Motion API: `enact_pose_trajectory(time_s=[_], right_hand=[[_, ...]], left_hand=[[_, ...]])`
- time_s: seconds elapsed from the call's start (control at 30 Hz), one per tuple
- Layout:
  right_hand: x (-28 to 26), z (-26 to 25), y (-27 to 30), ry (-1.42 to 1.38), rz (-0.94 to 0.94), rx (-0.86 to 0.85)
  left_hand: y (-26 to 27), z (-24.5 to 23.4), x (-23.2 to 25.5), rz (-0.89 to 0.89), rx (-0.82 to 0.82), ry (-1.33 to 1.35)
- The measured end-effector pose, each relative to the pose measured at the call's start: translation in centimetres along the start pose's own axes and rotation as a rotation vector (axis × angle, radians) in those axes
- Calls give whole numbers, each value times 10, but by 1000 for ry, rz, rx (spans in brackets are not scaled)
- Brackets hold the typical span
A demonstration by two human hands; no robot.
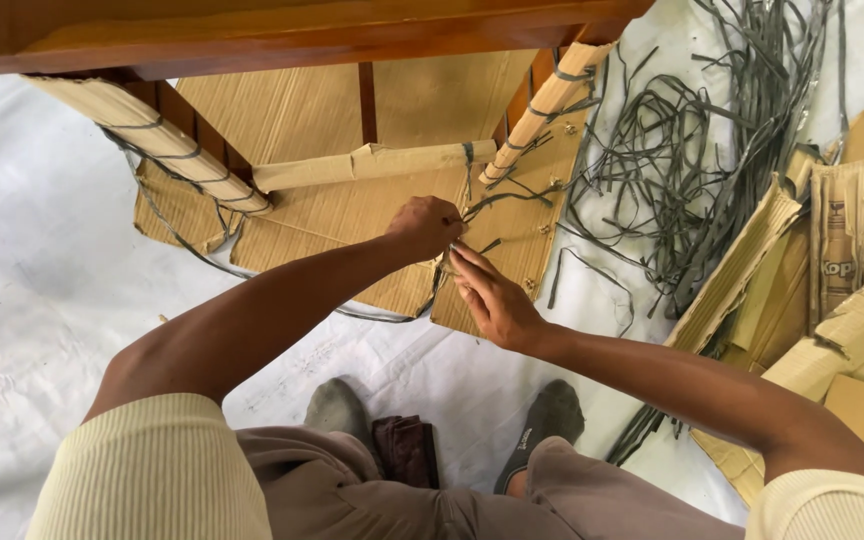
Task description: The person wraps protective materials around the components of a wooden chair and secures them with ties.
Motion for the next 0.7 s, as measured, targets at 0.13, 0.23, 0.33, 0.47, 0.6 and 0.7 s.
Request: enact_pose_trajectory(time_s=[0.13, 0.23, 0.33, 0.47, 0.6, 0.7], right_hand=[[10, -4, -3, 32, 73, -40], [44, -5, -3, -47, 181, -41], [77, -17, -7, -126, 282, 11], [108, -33, -11, -377, 400, 162], [90, -44, -31, -788, 548, 160], [87, -43, -42, -951, 571, 109]], left_hand=[[2, -2, -8, -9, 15, 57], [12, -7, -6, -59, -39, 141], [18, -7, -9, -45, -85, 251], [29, -12, -4, -18, -90, 225], [40, -9, 3, 18, -134, 250], [43, 12, 2, 104, -232, 129]])
Point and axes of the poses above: each hand's wrist, its own y-axis away from the middle knuckle, its own z-axis out of the palm, x = y × z, the point moved 7 cm from there along -y, towards the middle knuckle, and after that the axes turned 8 degrees about -x, right-handed, at the moved point
